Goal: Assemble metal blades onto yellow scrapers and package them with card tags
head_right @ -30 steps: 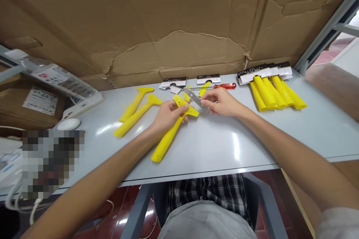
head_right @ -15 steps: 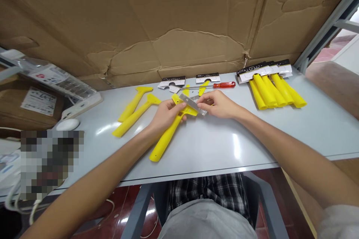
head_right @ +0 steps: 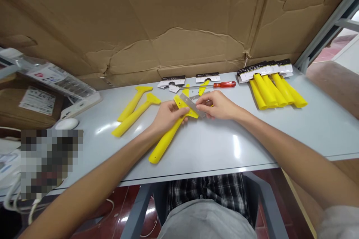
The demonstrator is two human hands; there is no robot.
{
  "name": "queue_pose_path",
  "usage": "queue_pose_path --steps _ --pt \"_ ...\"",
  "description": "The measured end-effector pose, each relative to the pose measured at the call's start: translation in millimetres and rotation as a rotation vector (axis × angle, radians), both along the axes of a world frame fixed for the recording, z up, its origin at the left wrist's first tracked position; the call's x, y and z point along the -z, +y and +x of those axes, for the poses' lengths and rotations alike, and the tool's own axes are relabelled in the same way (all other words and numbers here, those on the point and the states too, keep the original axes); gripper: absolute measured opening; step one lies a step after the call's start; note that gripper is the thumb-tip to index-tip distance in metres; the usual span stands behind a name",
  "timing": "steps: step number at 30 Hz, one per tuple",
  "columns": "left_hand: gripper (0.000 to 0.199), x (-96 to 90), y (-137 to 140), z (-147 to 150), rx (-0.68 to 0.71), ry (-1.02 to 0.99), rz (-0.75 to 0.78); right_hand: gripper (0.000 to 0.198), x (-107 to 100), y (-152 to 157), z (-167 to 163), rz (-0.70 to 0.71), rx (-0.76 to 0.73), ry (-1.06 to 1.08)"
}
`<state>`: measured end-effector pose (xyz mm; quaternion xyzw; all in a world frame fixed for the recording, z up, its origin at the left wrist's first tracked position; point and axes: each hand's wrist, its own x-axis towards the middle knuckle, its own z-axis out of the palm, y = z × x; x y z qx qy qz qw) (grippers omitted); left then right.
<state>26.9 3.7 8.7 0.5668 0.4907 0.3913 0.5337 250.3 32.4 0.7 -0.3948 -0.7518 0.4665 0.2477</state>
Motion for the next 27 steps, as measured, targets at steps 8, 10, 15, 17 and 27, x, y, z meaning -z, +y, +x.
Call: queue_pose_path --steps 8,10,15,17,27 --pt "0.035 3.2 -4.9 5.0 0.004 -0.055 -0.01 0.044 2.1 0.6 1.2 -0.011 -0.03 0.008" --pt "0.035 4.5 -4.9 5.2 -0.001 -0.055 -0.006 0.045 1.9 0.3 1.0 -0.008 -0.029 0.012" --pt "0.029 4.4 -4.6 5.5 -0.019 -0.057 -0.003 0.043 0.7 -1.1 -0.4 -0.005 -0.024 0.003" --pt "0.026 3.7 -5.0 6.0 -0.033 -0.059 -0.01 0.042 -0.1 -1.7 -1.0 -0.004 -0.02 -0.002" --pt "0.02 2.9 -5.5 6.2 -0.011 -0.038 -0.012 0.049 -3.9 -5.1 -3.4 0.06 0.008 0.001"
